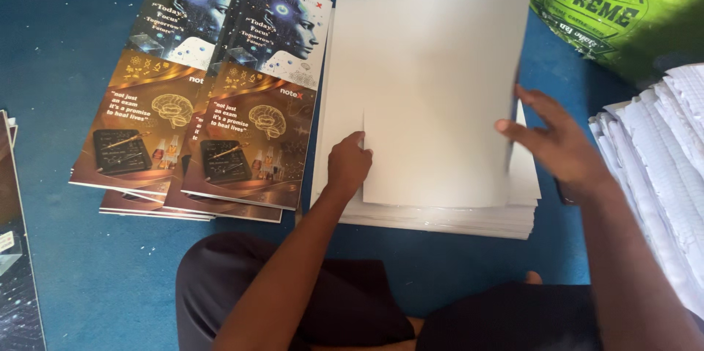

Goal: The person inserts printed covers into blank book blocks, folds the covers over the pages, and presses the spine to secure the binding. The person repeats this process for multiple book units.

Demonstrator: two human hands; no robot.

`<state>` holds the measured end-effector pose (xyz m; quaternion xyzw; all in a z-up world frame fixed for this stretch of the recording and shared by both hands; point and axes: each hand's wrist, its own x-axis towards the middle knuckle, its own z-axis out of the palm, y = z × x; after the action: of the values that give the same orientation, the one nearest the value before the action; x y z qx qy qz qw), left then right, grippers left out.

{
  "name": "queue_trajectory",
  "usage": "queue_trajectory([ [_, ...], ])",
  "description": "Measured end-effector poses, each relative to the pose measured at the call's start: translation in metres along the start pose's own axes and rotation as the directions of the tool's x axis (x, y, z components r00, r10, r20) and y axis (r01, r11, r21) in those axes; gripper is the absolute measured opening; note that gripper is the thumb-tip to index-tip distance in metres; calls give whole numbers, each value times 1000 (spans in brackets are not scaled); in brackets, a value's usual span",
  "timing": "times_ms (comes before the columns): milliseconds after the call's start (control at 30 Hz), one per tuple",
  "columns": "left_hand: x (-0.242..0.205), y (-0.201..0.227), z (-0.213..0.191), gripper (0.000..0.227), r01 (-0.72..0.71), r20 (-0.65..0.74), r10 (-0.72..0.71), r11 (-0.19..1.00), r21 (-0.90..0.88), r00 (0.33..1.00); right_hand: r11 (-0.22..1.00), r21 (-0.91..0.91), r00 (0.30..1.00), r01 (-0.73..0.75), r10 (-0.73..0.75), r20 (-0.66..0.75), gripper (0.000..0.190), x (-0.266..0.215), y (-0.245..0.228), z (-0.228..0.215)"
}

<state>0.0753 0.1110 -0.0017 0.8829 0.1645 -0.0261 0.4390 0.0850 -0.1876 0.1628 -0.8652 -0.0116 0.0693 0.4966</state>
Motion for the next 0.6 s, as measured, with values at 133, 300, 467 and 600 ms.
queue_trajectory([
  [133, -1, 5, -2, 49, -34, 10, 33, 999, 37, 999, 922, -287, 965, 261, -254, 60, 75, 8, 9, 28],
  [300, 3, 2, -4, 46, -106, 20, 105, 987, 119, 994, 737, -456, 860, 500, -486, 156, 64, 14, 24, 62],
  [467, 13, 0, 3, 23, -132, 93, 105, 921, 366, 990, 608, -614, 851, 504, -472, 231, 56, 11, 30, 87],
  [600, 25, -8, 15, 27, -322, -13, 347, 881, 347, 938, 552, -686, 863, 474, -447, 237, 54, 11, 33, 104],
])
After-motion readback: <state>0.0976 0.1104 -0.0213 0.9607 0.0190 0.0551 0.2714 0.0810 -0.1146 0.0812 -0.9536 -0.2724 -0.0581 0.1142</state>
